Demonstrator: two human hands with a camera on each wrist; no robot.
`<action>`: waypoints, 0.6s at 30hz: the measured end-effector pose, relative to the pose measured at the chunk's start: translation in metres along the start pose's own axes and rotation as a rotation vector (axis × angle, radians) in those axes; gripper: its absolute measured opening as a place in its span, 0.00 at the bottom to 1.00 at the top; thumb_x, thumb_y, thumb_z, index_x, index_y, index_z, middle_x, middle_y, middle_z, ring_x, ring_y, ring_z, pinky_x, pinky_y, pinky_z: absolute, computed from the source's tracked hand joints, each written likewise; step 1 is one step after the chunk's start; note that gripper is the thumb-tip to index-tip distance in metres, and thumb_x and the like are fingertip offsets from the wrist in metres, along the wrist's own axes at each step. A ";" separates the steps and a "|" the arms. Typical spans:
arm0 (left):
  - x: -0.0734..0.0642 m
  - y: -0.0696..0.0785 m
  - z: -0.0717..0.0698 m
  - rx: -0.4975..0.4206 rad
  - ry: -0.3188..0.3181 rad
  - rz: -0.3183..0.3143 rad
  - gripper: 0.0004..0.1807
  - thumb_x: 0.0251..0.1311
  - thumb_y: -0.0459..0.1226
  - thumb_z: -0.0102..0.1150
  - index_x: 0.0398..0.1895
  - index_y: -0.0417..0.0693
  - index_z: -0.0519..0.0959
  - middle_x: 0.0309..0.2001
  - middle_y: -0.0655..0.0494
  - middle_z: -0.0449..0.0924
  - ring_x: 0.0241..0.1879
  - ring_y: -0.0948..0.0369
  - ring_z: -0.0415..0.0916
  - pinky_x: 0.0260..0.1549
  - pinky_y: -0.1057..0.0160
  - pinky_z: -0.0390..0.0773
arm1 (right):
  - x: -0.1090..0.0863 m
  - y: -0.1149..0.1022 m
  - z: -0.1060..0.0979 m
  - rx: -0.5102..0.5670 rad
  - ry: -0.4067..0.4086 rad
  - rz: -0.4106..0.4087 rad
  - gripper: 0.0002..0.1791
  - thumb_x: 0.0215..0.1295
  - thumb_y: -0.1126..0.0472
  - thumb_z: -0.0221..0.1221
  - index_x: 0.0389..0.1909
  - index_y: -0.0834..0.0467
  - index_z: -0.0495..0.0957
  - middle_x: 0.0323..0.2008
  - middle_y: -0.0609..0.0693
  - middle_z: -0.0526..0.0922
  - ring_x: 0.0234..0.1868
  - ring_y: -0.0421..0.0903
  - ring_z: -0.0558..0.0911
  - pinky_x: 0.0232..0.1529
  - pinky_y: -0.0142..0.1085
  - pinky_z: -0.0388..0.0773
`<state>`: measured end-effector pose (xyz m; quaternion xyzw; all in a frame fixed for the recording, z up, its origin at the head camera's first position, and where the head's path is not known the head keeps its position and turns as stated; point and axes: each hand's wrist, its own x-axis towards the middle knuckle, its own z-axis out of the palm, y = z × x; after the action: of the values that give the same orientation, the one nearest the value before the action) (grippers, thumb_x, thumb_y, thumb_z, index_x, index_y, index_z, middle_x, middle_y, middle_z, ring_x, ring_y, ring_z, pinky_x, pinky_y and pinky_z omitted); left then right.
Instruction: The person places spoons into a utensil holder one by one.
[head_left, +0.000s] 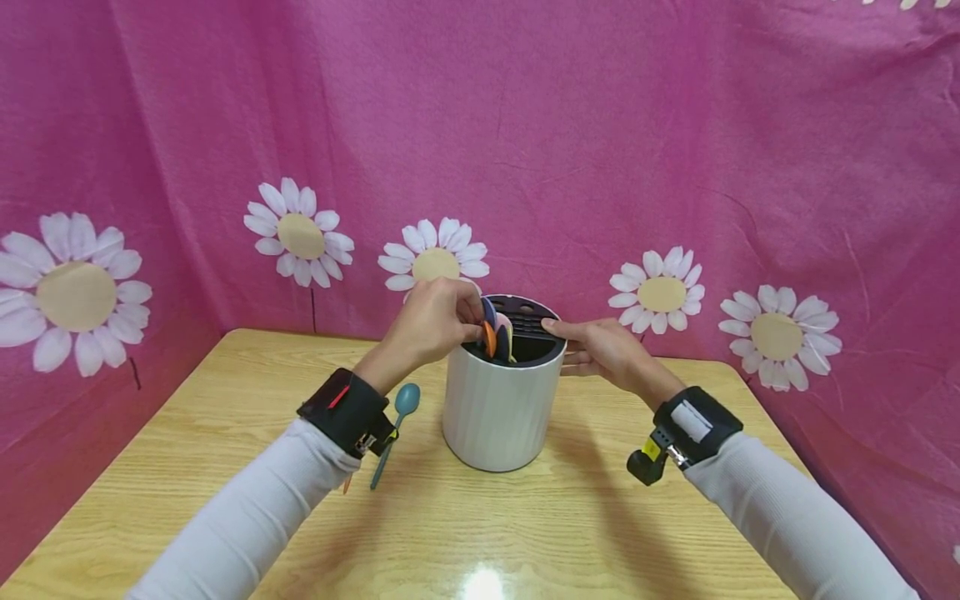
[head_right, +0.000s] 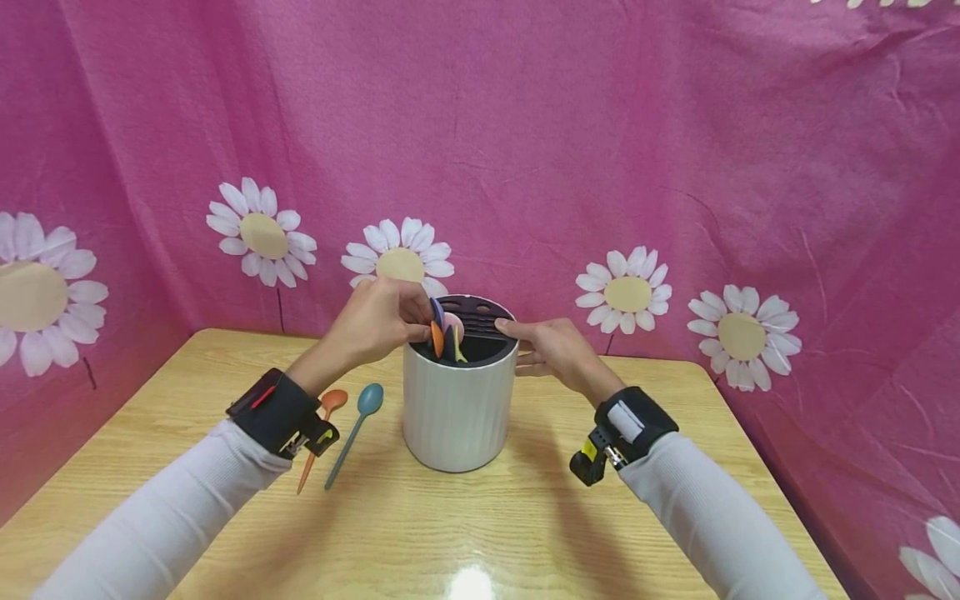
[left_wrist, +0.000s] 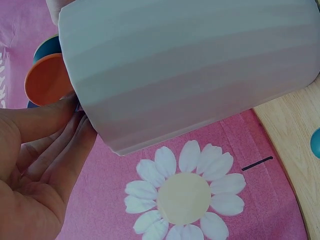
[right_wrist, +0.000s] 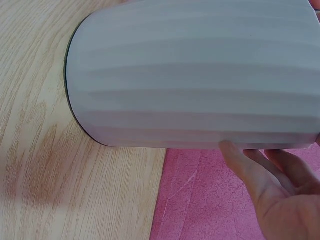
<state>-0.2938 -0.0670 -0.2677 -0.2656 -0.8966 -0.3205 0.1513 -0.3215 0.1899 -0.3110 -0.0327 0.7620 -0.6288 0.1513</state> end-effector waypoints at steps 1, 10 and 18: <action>0.000 0.000 0.000 -0.003 -0.002 0.000 0.07 0.47 0.30 0.75 0.26 0.43 0.83 0.25 0.57 0.83 0.27 0.64 0.79 0.31 0.62 0.81 | 0.000 0.000 0.000 0.002 0.003 0.003 0.29 0.67 0.50 0.62 0.57 0.70 0.73 0.45 0.60 0.83 0.46 0.55 0.81 0.47 0.45 0.81; -0.003 -0.004 -0.003 -0.056 0.018 0.006 0.08 0.45 0.25 0.72 0.26 0.41 0.82 0.25 0.54 0.83 0.27 0.63 0.79 0.31 0.60 0.82 | 0.002 0.002 0.001 0.006 -0.003 -0.002 0.31 0.67 0.49 0.62 0.58 0.70 0.72 0.46 0.60 0.83 0.45 0.55 0.82 0.47 0.46 0.81; -0.004 -0.005 -0.007 -0.040 0.034 -0.039 0.07 0.48 0.23 0.68 0.29 0.40 0.83 0.27 0.51 0.83 0.27 0.60 0.78 0.28 0.61 0.83 | 0.001 0.002 0.000 -0.009 0.007 -0.003 0.30 0.66 0.48 0.62 0.57 0.69 0.73 0.47 0.60 0.83 0.45 0.54 0.82 0.46 0.46 0.81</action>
<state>-0.2926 -0.0771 -0.2669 -0.2458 -0.8923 -0.3456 0.1549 -0.3221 0.1902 -0.3128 -0.0323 0.7652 -0.6258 0.1473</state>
